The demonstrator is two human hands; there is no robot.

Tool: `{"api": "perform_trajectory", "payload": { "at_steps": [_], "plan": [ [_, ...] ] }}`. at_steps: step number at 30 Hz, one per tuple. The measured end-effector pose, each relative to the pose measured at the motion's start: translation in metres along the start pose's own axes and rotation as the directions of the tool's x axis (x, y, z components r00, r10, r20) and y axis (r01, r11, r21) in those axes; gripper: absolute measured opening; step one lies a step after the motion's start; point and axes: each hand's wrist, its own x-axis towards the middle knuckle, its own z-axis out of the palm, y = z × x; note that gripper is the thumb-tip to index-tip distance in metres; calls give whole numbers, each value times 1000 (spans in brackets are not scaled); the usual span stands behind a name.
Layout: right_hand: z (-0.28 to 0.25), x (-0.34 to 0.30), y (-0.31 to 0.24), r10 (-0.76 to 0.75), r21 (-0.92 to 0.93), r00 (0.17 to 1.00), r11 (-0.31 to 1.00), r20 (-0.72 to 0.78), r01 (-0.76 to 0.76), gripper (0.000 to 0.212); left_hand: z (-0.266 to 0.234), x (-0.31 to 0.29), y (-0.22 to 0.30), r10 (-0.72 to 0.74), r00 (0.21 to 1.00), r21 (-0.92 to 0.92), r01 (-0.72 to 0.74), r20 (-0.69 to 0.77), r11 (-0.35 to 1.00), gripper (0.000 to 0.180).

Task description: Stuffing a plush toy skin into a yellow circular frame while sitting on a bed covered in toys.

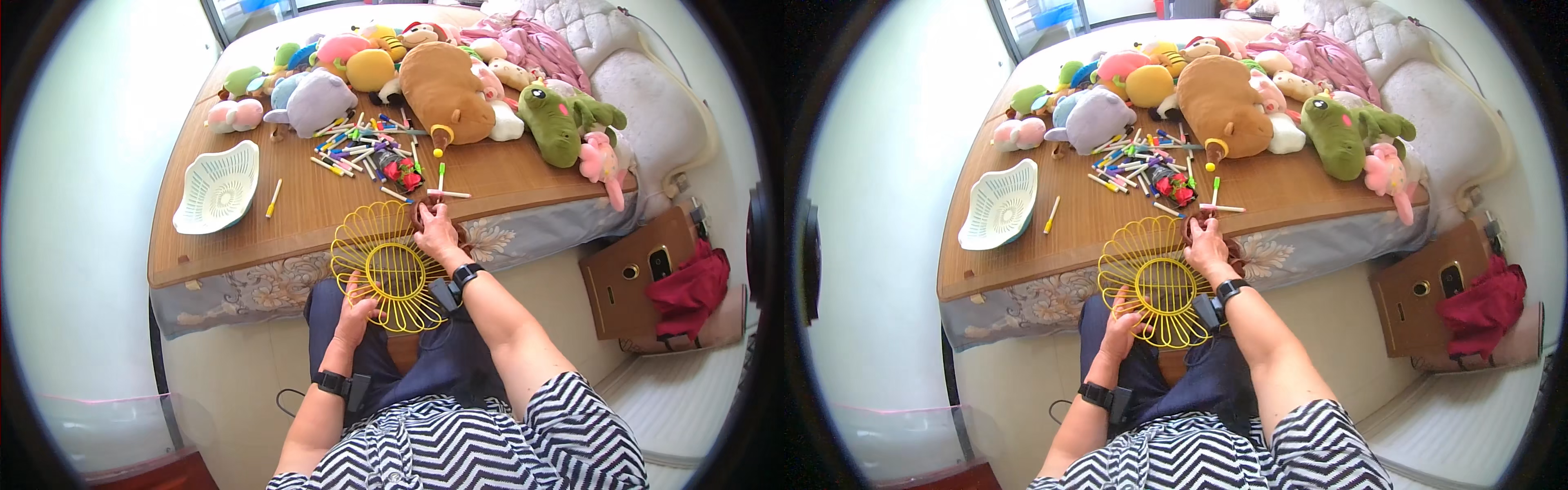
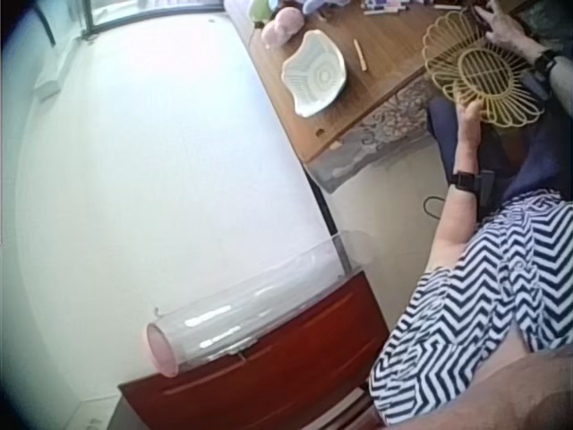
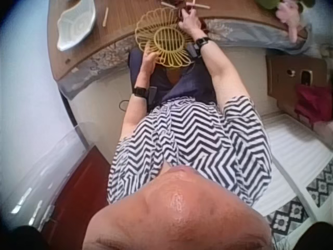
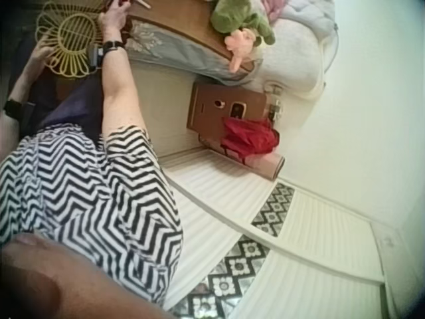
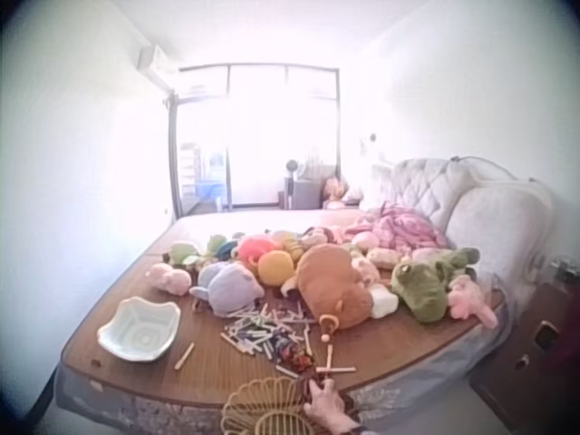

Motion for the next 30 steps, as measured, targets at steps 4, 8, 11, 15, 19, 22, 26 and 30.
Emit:
{"api": "perform_trajectory", "payload": {
  "at_steps": [4, 8, 11, 15, 19, 22, 26, 30],
  "plan": [
    [7, -10, -12, -27, -83, 997, 996, -66, 22, 61, -2, 0, 0, -4, 1000, 30, 5, -18, 1000, 84],
    [16, -31, -12, -193, -188, 980, 962, 44, 198, 58, -1, 1, 0, 0, 1000, 8, 0, -18, 1000, 83],
    [13, -54, -22, -261, -108, 946, 952, 194, 285, 49, -6, -1, -1, -3, 1000, -2, 3, -31, 1000, 82],
    [5, -46, -6, -350, 104, 884, 937, 309, 334, 43, -2, -2, 2, -25, 999, -78, 23, -26, 997, 81],
    [-3, -26, -14, -304, 198, 952, 931, -35, 305, 38, -4, -3, 3, -20, 1000, -93, 19, -9, 995, 82],
    [-13, 1, -21, -266, 134, 942, 946, -204, 296, 48, -1, -2, 4, -34, 999, -87, 33, -8, 996, 83],
    [5, 3, -27, -193, -26, 981, 981, -33, 192, 58, -4, 0, 1, -23, 1000, -87, 21, -16, 996, 83],
    [17, -13, -33, -228, -149, 969, 959, 96, 241, 59, -6, 2, 2, -35, 999, -121, 31, -30, 992, 82]
  ]
}}
